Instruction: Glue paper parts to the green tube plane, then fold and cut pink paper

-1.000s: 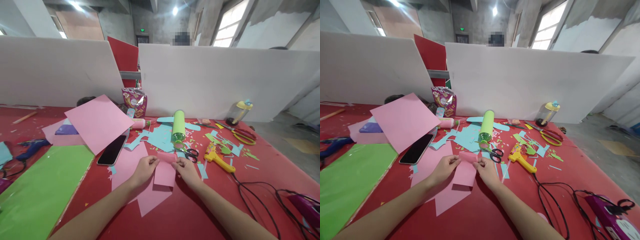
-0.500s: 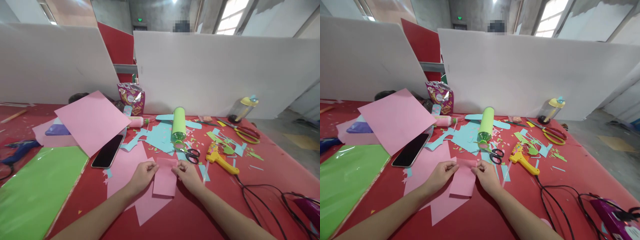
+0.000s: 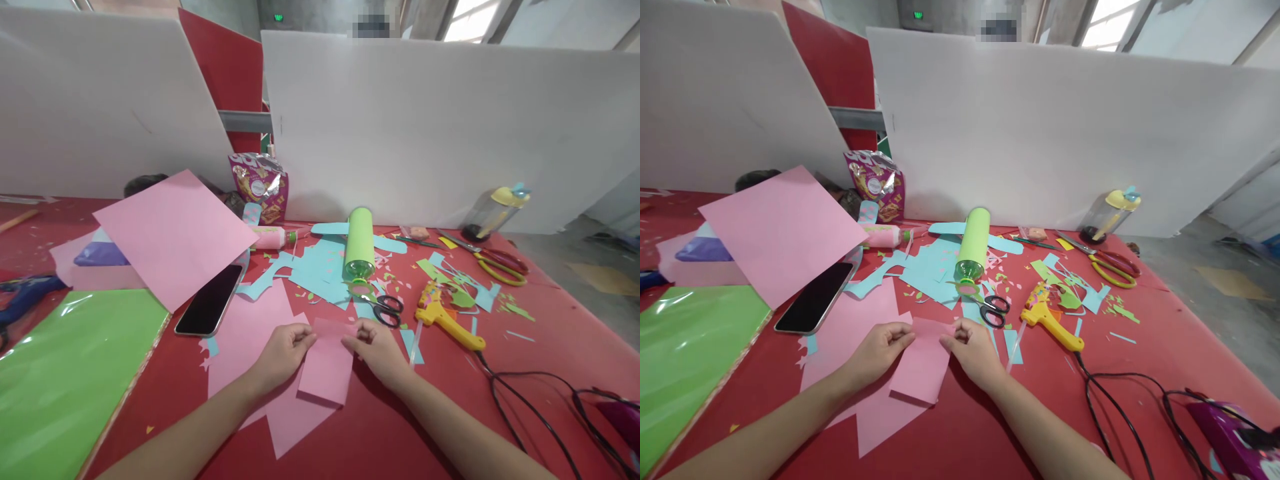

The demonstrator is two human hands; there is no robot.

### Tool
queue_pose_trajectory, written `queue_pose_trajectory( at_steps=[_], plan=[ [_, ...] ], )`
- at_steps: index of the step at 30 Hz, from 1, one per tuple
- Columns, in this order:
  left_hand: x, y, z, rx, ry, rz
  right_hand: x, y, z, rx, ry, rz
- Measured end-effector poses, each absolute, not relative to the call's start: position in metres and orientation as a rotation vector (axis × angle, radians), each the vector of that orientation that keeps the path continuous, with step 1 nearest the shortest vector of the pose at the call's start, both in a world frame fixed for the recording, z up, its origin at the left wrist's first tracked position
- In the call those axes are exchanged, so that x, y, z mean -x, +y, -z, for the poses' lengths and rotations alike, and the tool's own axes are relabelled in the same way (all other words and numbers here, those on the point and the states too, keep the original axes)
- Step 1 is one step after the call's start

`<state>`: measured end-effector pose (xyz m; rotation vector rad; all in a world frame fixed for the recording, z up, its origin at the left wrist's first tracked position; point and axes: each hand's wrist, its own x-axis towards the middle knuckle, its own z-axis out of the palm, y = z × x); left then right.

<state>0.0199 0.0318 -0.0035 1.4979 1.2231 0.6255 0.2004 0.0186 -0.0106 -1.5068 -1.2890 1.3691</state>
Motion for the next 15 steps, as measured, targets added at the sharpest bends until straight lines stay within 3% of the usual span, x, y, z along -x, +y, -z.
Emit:
queue_pose_trajectory(
  at_steps=[7, 15],
  plan=[
    [-0.0191, 0.0319, 0.0025, -1.507, 1.213, -0.605, -0.2018, 0.0187, 0.0090, 1.589, -1.376, -1.170],
    [-0.0180, 0.0321, 0.0015, -1.520, 1.203, -0.605, -0.1995, 0.0169, 0.0031, 1.559, -1.259, -1.253]
  ],
)
